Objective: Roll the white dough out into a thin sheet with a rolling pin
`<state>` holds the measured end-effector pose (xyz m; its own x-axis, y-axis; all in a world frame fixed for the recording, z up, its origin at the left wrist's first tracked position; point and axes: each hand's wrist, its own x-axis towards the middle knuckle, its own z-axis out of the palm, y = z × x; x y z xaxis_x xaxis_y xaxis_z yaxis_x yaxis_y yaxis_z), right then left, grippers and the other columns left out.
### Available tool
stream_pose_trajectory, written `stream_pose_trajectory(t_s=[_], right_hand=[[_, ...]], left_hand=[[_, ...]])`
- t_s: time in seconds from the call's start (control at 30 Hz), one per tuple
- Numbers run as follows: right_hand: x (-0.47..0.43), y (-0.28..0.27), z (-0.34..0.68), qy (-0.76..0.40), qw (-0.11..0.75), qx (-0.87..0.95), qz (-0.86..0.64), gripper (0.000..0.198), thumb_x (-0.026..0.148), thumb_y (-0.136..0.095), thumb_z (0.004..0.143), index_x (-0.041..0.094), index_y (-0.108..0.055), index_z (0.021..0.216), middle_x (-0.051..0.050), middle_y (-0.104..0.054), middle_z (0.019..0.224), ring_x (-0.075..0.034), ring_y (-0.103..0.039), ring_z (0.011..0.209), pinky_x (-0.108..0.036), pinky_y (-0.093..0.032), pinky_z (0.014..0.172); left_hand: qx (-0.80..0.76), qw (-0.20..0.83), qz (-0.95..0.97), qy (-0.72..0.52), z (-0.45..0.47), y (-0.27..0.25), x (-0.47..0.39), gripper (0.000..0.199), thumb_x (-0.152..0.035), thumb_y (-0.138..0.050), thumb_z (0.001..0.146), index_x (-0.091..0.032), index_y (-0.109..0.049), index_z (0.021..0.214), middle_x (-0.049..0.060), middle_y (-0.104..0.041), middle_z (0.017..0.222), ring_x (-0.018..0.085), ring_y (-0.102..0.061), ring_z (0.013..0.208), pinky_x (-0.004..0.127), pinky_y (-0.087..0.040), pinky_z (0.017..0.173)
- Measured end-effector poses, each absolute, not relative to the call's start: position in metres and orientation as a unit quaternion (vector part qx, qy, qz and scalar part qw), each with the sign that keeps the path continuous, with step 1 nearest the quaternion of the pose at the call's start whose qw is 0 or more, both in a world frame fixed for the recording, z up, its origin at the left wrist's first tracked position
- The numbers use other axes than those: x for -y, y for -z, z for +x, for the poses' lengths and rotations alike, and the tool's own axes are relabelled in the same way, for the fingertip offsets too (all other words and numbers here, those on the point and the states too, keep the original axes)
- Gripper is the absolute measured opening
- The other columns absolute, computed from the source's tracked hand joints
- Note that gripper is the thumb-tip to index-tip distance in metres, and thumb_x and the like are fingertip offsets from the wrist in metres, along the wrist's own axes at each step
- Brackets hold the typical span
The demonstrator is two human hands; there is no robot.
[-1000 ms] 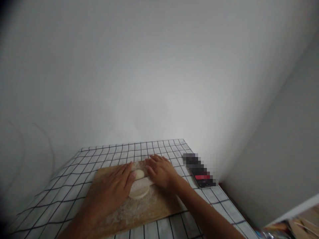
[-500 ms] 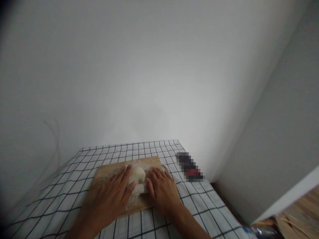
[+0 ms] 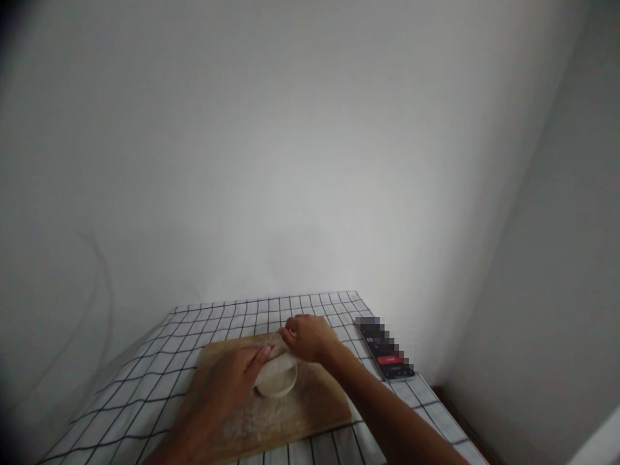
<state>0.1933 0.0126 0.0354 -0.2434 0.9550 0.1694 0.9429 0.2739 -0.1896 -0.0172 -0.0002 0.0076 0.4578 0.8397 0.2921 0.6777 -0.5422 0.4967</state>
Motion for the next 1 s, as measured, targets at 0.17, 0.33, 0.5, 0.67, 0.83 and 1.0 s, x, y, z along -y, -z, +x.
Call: stream_pose_trajectory(t_s=[0.17,0.33,0.5,0.67,0.83,1.0], right_hand=[[-0.035,-0.021,0.204,-0.070,0.121,0.816,-0.560,0.044,0.042,-0.036,0.106,0.021,-0.072,0.120,-0.010,-0.074,0.123,-0.024,-0.067,0.113,-0.034,-0.047,0.093],[-0.031,-0.007,0.212,-0.076,0.166,0.829,-0.529,0.042,0.036,-0.032,0.108,0.023,-0.070,0.120,-0.006,-0.074,0.120,-0.020,-0.065,0.113,-0.034,-0.045,0.100],[-0.015,0.005,0.213,-0.036,0.198,0.818,-0.538,0.042,0.033,-0.032,0.107,0.020,-0.068,0.124,-0.009,-0.071,0.129,-0.022,-0.061,0.124,-0.038,-0.043,0.107],[0.011,0.008,0.212,-0.027,0.217,0.797,-0.563,0.037,0.028,-0.039,0.102,0.018,-0.067,0.125,-0.010,-0.067,0.134,-0.023,-0.058,0.128,-0.037,-0.044,0.109],[0.044,0.007,0.202,-0.016,0.216,0.766,-0.605,0.038,0.029,-0.035,0.105,0.020,-0.067,0.124,-0.010,-0.066,0.138,-0.024,-0.058,0.131,-0.041,-0.045,0.111],[0.074,0.021,0.190,0.024,0.235,0.736,-0.635,0.038,0.030,-0.034,0.106,0.022,-0.066,0.125,-0.011,-0.064,0.142,-0.027,-0.059,0.131,-0.046,-0.047,0.109]], left_hand=[[-0.481,0.097,0.837,-0.240,-0.012,-0.001,0.001,0.046,-0.037,-0.031,0.106,-0.021,-0.074,0.107,0.010,-0.078,0.113,0.027,-0.071,0.107,0.043,-0.051,0.099],[-0.477,-0.022,0.856,-0.200,-0.007,0.002,0.007,0.042,-0.030,-0.033,0.106,-0.017,-0.070,0.120,0.013,-0.075,0.124,0.030,-0.069,0.116,0.053,-0.050,0.105],[-0.456,-0.116,0.869,-0.154,-0.007,0.001,0.016,0.037,-0.022,-0.036,0.106,-0.018,-0.069,0.121,0.012,-0.077,0.116,0.031,-0.074,0.105,0.050,-0.061,0.087],[-0.401,-0.195,0.884,-0.138,-0.013,0.010,0.021,0.039,-0.017,-0.037,0.105,-0.017,-0.060,0.137,0.015,-0.068,0.137,0.034,-0.068,0.119,0.048,-0.062,0.083],[-0.413,-0.170,0.880,-0.161,-0.014,0.014,0.028,0.043,-0.023,-0.036,0.106,-0.019,-0.054,0.145,0.014,-0.065,0.141,0.032,-0.067,0.122,0.046,-0.061,0.087],[-0.432,-0.138,0.865,-0.214,-0.017,0.027,0.035,0.050,-0.039,-0.033,0.108,-0.018,-0.046,0.152,0.014,-0.063,0.144,0.031,-0.065,0.125,0.047,-0.059,0.093]])
